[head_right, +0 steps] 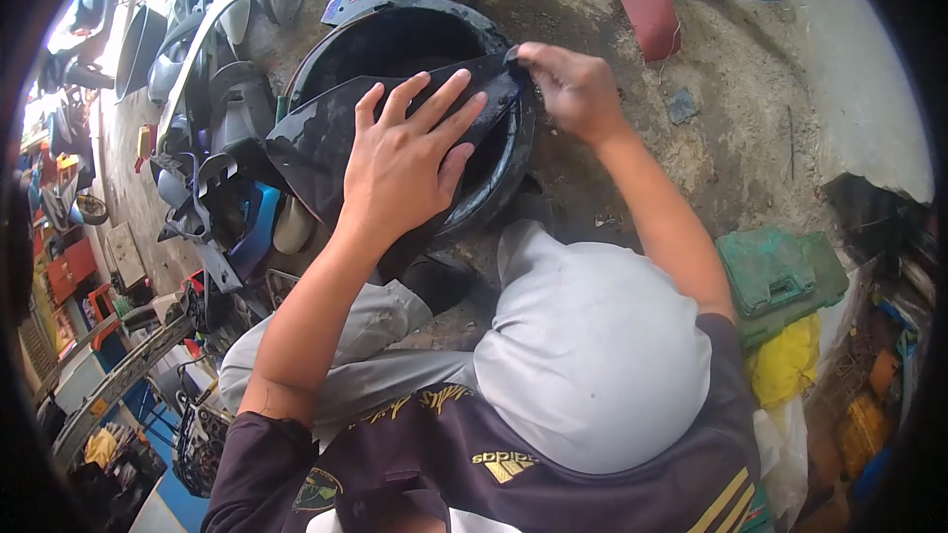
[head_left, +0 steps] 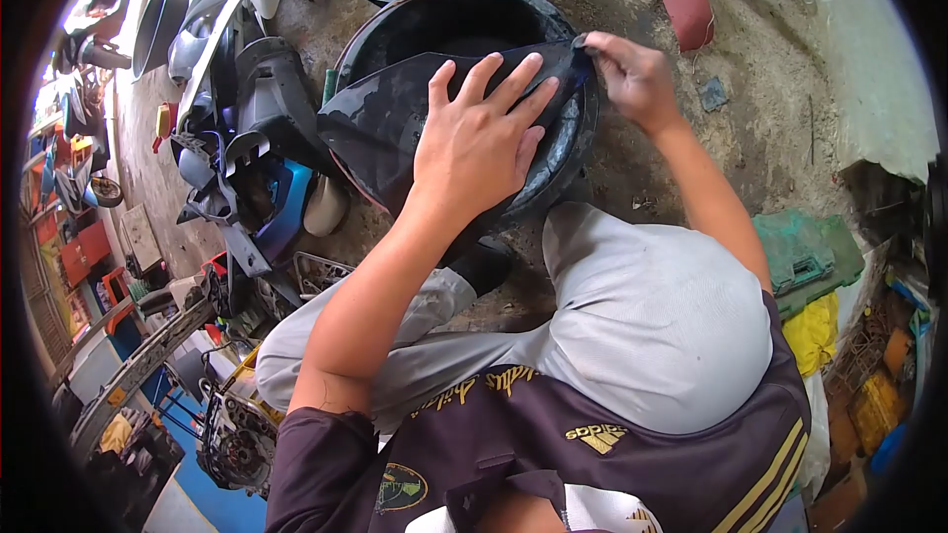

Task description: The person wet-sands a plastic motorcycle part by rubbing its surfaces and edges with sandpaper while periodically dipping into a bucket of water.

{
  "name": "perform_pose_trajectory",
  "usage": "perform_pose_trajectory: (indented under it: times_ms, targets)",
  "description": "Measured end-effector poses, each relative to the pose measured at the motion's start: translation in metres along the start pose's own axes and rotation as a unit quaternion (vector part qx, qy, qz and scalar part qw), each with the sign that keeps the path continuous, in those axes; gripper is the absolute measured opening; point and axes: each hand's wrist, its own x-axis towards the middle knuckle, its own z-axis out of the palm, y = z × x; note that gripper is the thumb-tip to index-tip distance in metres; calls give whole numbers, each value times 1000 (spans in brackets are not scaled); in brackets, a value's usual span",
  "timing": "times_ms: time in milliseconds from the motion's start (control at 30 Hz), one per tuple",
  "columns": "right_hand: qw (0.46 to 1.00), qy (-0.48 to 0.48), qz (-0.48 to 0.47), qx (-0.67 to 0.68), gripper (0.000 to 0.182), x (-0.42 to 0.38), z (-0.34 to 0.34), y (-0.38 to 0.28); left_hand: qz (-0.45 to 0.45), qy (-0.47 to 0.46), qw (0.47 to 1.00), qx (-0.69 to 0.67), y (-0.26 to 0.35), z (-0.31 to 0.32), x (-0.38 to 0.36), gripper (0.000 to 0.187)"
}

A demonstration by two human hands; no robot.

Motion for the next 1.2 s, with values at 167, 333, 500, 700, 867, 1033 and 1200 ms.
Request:
perform_pose_trajectory:
  times_ms: [167,333,500,700,867,1033,1200]
  targets:
    - [999,6,-21,29,25,-2,4,-14,-1,-2,1000,-1,-1,0,1,53]
    - [998,29,7,64,19,-4,8,2,1,1,1000,0,0,0,0,53]
    - [998,13,36,52,19,-5,0,0,-2,-5,1000,-2,0,0,1,54]
    - [997,-21,72,30,18,11,2,-13,2,-3,1000,5,0,0,1,53]
    - [997,29,46,55,16,-4,2,-5,4,2,1000,-3,-2,0,1,53]
    - [995,-60,62,50,17,24,-5,-6,10,-4,1000,4,-2,0,2,53]
    - [991,-71,79,77,18,25,-6,-7,7,10,1000,3,-4,1,1,52]
